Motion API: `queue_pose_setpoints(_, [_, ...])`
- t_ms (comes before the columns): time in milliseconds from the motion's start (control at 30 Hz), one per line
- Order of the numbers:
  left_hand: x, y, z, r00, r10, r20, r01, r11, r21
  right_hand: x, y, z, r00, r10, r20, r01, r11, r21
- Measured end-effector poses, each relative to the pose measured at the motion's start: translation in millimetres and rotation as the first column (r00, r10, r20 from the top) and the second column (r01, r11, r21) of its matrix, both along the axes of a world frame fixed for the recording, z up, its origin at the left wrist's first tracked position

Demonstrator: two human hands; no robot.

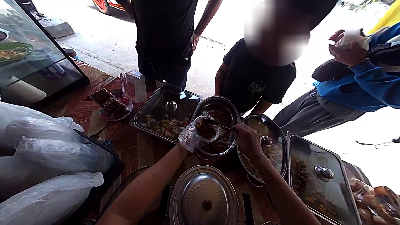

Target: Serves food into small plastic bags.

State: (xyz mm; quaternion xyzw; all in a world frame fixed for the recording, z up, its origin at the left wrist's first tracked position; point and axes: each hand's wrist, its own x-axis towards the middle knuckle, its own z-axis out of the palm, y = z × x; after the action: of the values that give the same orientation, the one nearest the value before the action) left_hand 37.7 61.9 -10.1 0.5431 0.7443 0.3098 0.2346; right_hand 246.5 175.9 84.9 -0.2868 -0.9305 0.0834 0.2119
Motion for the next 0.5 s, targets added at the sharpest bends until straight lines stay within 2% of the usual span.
queue_pose_setpoints(67, [-3, 0, -1, 0.998, -0.023, 0.056, 0.018, 0.995, 0.099, 2, 11, 11, 0.995, -0.092, 0.029, 0.096, 0.972, -0.214])
queue_pose_setpoints(100, [-4, -2, 2, 0.994, -0.029, 0.108, 0.014, 0.99, 0.143, 5, 22, 15, 0.987, -0.146, 0.067, 0.16, 0.928, -0.337])
queue_pose_setpoints(167, [-8, -5, 4, 0.985, -0.039, 0.167, -0.002, 0.972, 0.237, 10, 48, 13, 0.96, -0.227, 0.162, 0.276, 0.851, -0.447])
queue_pose_setpoints(267, [-17, -9, 10, 0.989, -0.011, 0.15, -0.032, 0.959, 0.282, 15, 67, -1, 0.888, -0.281, 0.364, 0.408, 0.847, -0.34])
queue_pose_setpoints(367, [-30, -13, 12, 0.996, -0.014, 0.088, -0.009, 0.969, 0.249, 12, 66, -23, 0.808, -0.264, 0.527, 0.433, 0.873, -0.226])
queue_pose_setpoints(500, [-41, -16, 11, 0.97, 0.027, 0.24, -0.086, 0.967, 0.241, 3, 68, -40, 0.839, -0.096, 0.535, 0.375, 0.815, -0.442])
